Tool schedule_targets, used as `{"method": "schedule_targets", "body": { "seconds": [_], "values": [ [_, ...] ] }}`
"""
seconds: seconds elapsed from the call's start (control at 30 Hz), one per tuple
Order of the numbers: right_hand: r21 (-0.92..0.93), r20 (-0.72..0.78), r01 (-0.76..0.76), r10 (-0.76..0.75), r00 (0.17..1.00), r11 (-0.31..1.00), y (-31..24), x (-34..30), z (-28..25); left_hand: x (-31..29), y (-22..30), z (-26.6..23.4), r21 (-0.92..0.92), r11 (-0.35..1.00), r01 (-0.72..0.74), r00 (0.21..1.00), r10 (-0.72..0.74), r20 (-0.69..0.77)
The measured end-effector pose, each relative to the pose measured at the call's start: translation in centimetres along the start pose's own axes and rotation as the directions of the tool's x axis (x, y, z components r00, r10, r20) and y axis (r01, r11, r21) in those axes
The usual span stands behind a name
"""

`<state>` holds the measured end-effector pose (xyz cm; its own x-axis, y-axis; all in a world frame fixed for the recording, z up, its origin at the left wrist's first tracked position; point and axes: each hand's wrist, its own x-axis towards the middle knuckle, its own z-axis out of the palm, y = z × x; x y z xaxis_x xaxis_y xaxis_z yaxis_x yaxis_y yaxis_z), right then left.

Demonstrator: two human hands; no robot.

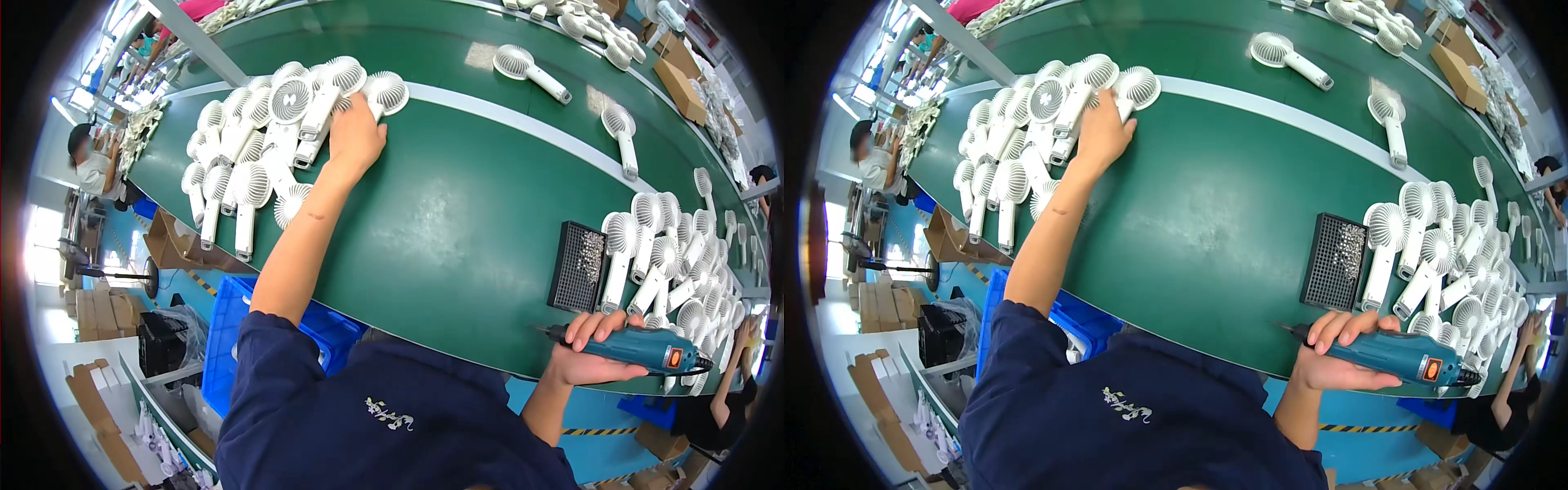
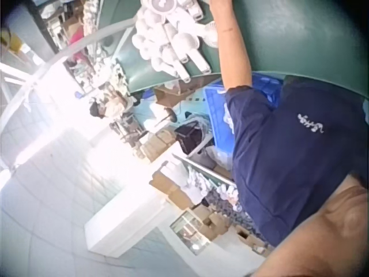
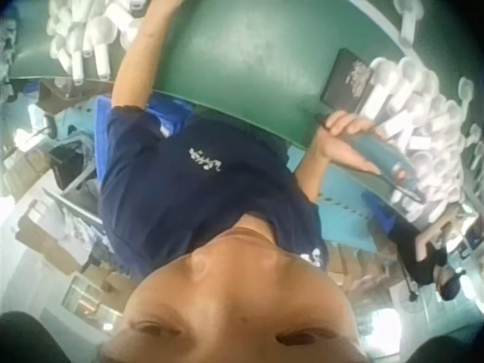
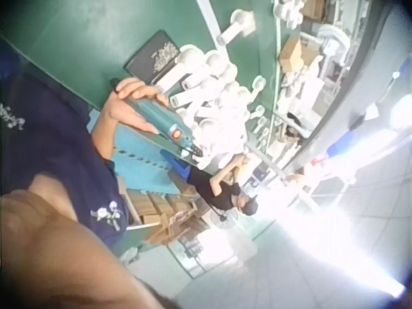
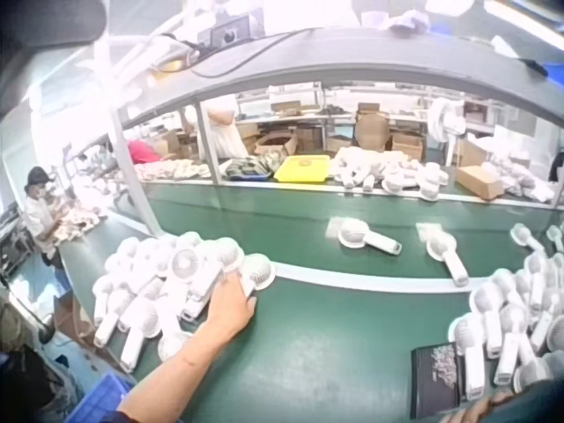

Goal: Assembling portable handheld fans by driving screws into the plastic housing using an electric screwdriver on an assembly line.

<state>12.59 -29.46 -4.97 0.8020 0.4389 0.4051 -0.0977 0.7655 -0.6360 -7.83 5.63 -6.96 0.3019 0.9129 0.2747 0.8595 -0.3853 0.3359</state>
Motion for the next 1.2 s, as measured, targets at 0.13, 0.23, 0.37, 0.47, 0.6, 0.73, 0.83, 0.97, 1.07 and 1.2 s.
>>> {"method": "schedule_targets", "body": {
  "seconds": [0.13,0.23,0.37,0.47,0.6,0.73,0.83,0.97,1.07,1.2],
  "values": [
    [0.020,-0.060,-0.028,0.029,0.998,0.999,0.1,-0.6,-0.2,-2.4,0.4,-0.3,-0.095,0.993,-0.071,0.997,0.069,-0.022],
    [0.005,-0.116,-0.091,0.091,0.989,0.996,0.2,-0.9,-0.3,-2.4,1.4,-1.8,-0.065,0.997,-0.049,0.998,0.047,-0.029],
    [0.037,-0.088,-0.081,0.084,0.993,0.996,0.0,-0.8,-0.9,-1.8,1.2,-3.8,0.246,0.969,-0.021,0.969,0.080,-0.233],
    [0.058,-0.117,-0.081,0.087,0.989,0.995,-0.2,-0.9,-0.5,0.2,-1.3,-2.8,0.325,0.945,0.049,0.975,0.026,-0.222],
    [0.166,-0.142,-0.124,0.148,0.979,0.978,0.3,-1.0,-0.4,2.2,-4.1,-0.8,0.350,0.936,0.034,0.995,0.001,-0.098],
    [0.138,-0.181,-0.139,0.163,0.970,0.981,0.0,-1.3,-0.5,2.3,-3.7,-1.8,0.402,0.912,0.086,0.996,-0.074,-0.044],
    [0.105,-0.177,-0.089,0.106,0.978,0.991,-0.7,-0.8,-1.3,2.6,-2.9,-1.7,0.313,0.945,0.098,0.993,-0.113,0.030],
    [0.091,-0.161,0.007,0.008,0.987,0.996,-1.8,1.0,-2.4,-0.9,-0.4,-2.0,0.256,0.960,-0.111,0.994,0.101,0.051],
    [0.109,-0.107,0.145,-0.133,0.985,0.983,-2.2,4.2,-2.5,-7.1,3.9,-2.3,0.114,0.959,-0.261,0.965,0.256,0.056],
    [-0.006,-0.157,0.038,-0.039,0.987,0.999,-0.7,8.6,-1.6,-14.0,10.2,-3.4,-0.109,0.914,-0.391,0.906,0.403,0.130]
  ]
}}
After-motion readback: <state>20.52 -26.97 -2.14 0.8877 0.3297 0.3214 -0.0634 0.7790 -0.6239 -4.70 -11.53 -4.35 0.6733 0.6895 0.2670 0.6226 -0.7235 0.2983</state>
